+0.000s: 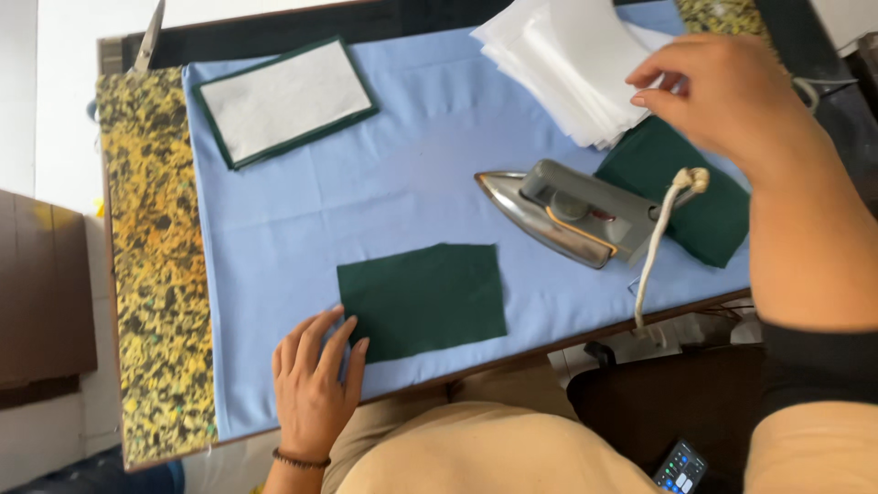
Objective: The person irons a stack of dark green fabric pieces on a blue-covered table. They place a white sheet over each piece, press it with an iron, and then move the finished piece to a pile on the left.
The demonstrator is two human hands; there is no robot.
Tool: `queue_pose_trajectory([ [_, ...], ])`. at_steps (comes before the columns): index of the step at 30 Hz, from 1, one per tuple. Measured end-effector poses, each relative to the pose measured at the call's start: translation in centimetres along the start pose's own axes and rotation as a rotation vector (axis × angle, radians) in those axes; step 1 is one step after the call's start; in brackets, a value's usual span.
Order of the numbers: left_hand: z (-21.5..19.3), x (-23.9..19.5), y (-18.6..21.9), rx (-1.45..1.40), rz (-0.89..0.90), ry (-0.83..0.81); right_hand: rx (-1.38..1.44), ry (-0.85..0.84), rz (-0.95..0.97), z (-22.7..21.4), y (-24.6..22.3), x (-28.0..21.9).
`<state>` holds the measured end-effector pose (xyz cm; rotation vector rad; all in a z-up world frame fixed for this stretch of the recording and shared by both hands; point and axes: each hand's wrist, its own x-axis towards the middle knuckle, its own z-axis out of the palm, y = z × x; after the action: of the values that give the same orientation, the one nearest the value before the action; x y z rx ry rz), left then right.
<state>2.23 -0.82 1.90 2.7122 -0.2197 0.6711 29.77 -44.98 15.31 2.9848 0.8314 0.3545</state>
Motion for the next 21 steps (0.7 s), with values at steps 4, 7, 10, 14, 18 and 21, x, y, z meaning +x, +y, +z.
queue_pose_trajectory([
  [4,0.3,-0.1,0.0,0.007,0.030,0.041,-0.027,-0.141,0.008,10.7,9.7,2.5],
  [7,0.8,-0.4,-0.2,0.025,0.007,0.029,0.012,-0.215,0.058,14.3,10.9,2.1],
  [10,0.9,-0.1,-0.3,0.016,0.038,0.048,0.091,-0.168,0.077,16.1,11.2,1.8],
  [14,0.6,0.6,-0.4,-0.086,-0.049,-0.044,0.120,-0.195,0.028,10.4,6.7,2.1],
  [18,-1.2,3.5,-0.7,-0.421,-0.104,-0.091,0.011,0.084,-0.286,1.8,-1.0,1.0],
  [21,-2.8,6.0,0.2,-0.619,-0.174,-0.065,0.376,-0.013,-0.539,-5.7,-11.2,-1.0],
])
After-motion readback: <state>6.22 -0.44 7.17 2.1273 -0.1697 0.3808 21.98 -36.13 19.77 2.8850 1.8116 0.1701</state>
